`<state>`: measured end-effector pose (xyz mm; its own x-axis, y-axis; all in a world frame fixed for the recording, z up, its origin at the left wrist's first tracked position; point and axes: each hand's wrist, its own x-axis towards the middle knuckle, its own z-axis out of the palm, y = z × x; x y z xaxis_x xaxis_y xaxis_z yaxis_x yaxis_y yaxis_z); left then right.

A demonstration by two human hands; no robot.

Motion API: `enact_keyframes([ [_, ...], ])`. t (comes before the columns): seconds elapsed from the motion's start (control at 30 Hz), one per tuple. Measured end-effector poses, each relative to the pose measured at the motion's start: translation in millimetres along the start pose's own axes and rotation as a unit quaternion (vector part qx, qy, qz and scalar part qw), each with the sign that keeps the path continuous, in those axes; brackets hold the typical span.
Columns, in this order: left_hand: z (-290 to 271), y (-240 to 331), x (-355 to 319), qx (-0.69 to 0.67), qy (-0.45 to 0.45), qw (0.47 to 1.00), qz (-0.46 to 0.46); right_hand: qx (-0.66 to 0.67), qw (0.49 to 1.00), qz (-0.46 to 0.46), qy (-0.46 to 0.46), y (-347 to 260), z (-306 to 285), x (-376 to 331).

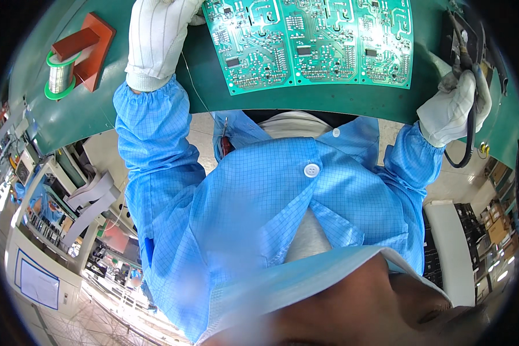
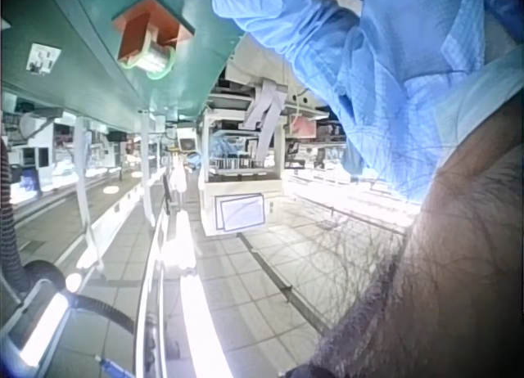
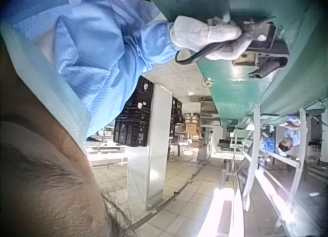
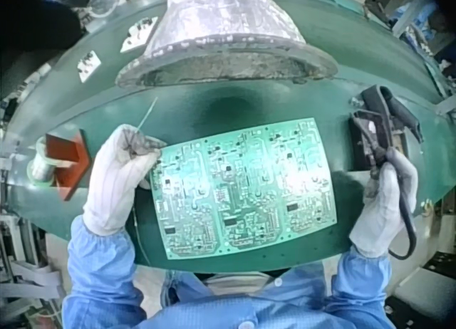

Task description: Soldering electronic components onto a printed circuit board.

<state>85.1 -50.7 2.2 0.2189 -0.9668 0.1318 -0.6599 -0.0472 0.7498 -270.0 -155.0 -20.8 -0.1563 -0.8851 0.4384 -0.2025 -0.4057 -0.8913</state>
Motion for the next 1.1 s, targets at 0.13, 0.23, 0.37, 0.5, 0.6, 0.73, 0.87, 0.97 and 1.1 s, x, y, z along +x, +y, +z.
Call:
enact_keyframes([
  [0.13,4,37,6,-0.159,-0.009,0.969,-0.187,-0.063,0.997,-0.034,-0.018,1,-3,-3],
  [0.23,6,39,5,-0.247,-0.018,0.949,-0.195,-0.074,0.996,-0.037,-0.015,-1,-1,-4],
  [0.37,7,0,2,-0.294,-0.032,0.940,-0.167,-0.042,0.999,-0.012,0.000,-3,1,-4],
  [0.5,5,30,2,-0.318,-0.024,0.930,-0.182,-0.033,0.999,-0.007,-0.004,-5,0,-3],
  [0.6,27,-49,-1,-0.594,-0.055,0.801,-0.046,-0.037,0.999,-0.005,-0.023,-7,1,-2],
  [0.73,12,8,3,-0.480,-0.047,0.869,-0.111,-0.061,0.998,-0.003,-0.011,-2,-3,-3],
  [0.87,33,-2,4,-0.661,-0.067,0.745,-0.054,-0.032,0.999,-0.013,0.001,-4,-1,-5],
  [0.97,20,10,1,-0.664,-0.066,0.743,-0.052,-0.044,0.999,-0.014,-0.020,-3,-3,-3],
  [1.1,3,25,1,-0.363,-0.027,0.917,-0.163,-0.087,0.994,-0.059,-0.002,-7,4,-4],
])
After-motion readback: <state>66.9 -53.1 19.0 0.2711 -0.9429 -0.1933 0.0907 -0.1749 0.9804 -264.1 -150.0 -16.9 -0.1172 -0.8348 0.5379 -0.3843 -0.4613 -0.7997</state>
